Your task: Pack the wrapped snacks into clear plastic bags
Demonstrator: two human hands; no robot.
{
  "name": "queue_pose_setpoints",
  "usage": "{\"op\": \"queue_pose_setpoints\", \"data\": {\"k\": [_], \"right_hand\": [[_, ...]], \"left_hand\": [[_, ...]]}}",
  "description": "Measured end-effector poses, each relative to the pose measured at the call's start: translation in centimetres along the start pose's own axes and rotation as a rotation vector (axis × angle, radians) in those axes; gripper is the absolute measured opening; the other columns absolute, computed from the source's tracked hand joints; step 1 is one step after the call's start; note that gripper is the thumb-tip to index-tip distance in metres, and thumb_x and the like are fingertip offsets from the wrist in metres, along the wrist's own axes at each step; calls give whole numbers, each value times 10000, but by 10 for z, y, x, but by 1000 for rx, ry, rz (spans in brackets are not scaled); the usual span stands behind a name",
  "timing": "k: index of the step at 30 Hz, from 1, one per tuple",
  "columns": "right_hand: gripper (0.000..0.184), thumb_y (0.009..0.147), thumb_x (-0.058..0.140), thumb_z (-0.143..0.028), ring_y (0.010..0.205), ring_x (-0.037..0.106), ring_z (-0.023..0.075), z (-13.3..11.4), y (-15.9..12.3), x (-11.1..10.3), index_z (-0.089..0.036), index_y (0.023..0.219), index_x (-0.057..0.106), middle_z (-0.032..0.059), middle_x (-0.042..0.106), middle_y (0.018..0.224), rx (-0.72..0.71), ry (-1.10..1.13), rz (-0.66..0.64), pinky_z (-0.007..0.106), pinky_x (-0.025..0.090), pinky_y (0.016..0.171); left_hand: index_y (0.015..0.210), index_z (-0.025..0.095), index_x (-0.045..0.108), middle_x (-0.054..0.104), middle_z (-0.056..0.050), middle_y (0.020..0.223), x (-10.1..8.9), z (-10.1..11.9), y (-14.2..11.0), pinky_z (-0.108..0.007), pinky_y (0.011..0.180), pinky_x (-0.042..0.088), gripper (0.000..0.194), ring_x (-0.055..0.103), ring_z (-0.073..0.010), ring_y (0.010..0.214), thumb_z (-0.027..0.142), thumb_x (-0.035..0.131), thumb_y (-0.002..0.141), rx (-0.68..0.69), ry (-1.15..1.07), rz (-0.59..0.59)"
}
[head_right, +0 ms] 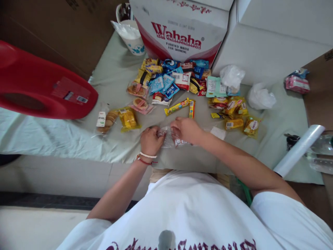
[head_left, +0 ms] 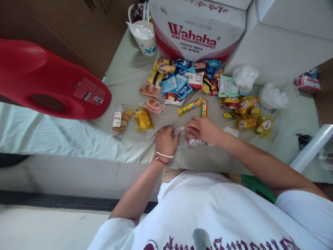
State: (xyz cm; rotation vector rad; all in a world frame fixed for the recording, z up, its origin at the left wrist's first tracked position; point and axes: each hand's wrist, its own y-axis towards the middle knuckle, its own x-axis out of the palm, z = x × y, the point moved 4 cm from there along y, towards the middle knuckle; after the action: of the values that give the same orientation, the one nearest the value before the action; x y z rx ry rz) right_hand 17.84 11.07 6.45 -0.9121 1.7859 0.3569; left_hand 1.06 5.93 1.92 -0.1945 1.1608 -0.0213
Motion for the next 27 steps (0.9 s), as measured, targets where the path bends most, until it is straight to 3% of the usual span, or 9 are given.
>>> {"op": "queue_pose_setpoints", "data": {"k": [3, 6, 9, 12, 14, 16, 19, 24, 27], "right_hand": [[304, 1010, 493, -181, 970, 567, 226, -20, -36, 18, -182, 1240, 693, 109, 658, 1069, -147, -182, -38, 319, 410, 795], [455, 963, 519, -105, 1049, 518, 266, -24, -57, 35, -191, 1402, 603, 142, 633, 1149, -168, -234, -25, 383, 425, 897], [471, 942, 526, -91, 1078, 497, 283, -21, -63, 41, -185, 1396, 613, 161, 627, 1176, -152, -156, 39, 427, 425, 961], [294, 940, 536, -132, 1112, 516, 289, -13, -69, 36, -170, 1156, 732, 162, 648, 1159, -163, 36, 130, 443, 434, 983], [264, 964, 500, -176, 1061, 575, 257, -1, -76, 28, -188, 1063, 744, 128, 681, 1114, -120, 252, 196, 400, 469, 936], [314, 994, 429, -205, 944, 623, 220, 21, -87, 20, -204, 1078, 731, 86, 703, 1033, 70, 393, 332, 354, 496, 858], [294, 959, 523, -265, 957, 607, 251, 47, -105, 16, -179, 1175, 701, 113, 682, 1075, 404, 220, 477, 394, 496, 888], [171, 863, 645, -170, 1180, 508, 333, 43, -115, 11, -186, 1008, 734, 157, 610, 1262, 449, -63, 280, 452, 448, 994], [162, 913, 568, -163, 1001, 609, 263, 30, -109, -1, -185, 1003, 702, 142, 667, 1120, 471, 17, 251, 354, 474, 854]], "left_hand": [[951, 206, 668, 700, -49, 817, -10, -12, 1, -341, 773, 475, 192, 649, -234, 840, 248, 596, 779, -46, -197, 7], [827, 196, 639, 622, 17, 662, -15, -17, -1, -266, 619, 442, 146, 580, -158, 628, 271, 639, 702, -118, -591, -131], [807, 173, 647, 590, 33, 619, -11, 3, -8, -233, 531, 413, 236, 529, -118, 536, 360, 703, 675, -190, -1053, -295], [963, 156, 715, 693, -47, 828, 2, 39, -18, -268, 608, 506, 301, 642, -161, 709, 345, 624, 748, -152, -1239, -337], [1019, 167, 741, 708, -90, 983, 9, 61, -26, -336, 760, 565, 318, 670, -202, 903, 269, 534, 800, 7, -1104, -279], [1067, 177, 747, 692, -113, 1106, 14, 78, -36, -400, 936, 546, 352, 633, -232, 1068, 186, 491, 827, 227, -777, -172], [1253, 160, 682, 632, -141, 1311, 21, 90, -54, -465, 1017, 498, 425, 549, -287, 1213, 149, 505, 866, 435, -263, -72], [1362, 201, 622, 603, -137, 1392, 23, 90, -66, -489, 894, 477, 434, 550, -322, 1115, 228, 526, 940, 443, 81, -4], [1350, 240, 636, 627, -160, 1326, 24, 92, -66, -495, 878, 453, 412, 551, -328, 1102, 249, 532, 951, 429, 125, 42]]}}
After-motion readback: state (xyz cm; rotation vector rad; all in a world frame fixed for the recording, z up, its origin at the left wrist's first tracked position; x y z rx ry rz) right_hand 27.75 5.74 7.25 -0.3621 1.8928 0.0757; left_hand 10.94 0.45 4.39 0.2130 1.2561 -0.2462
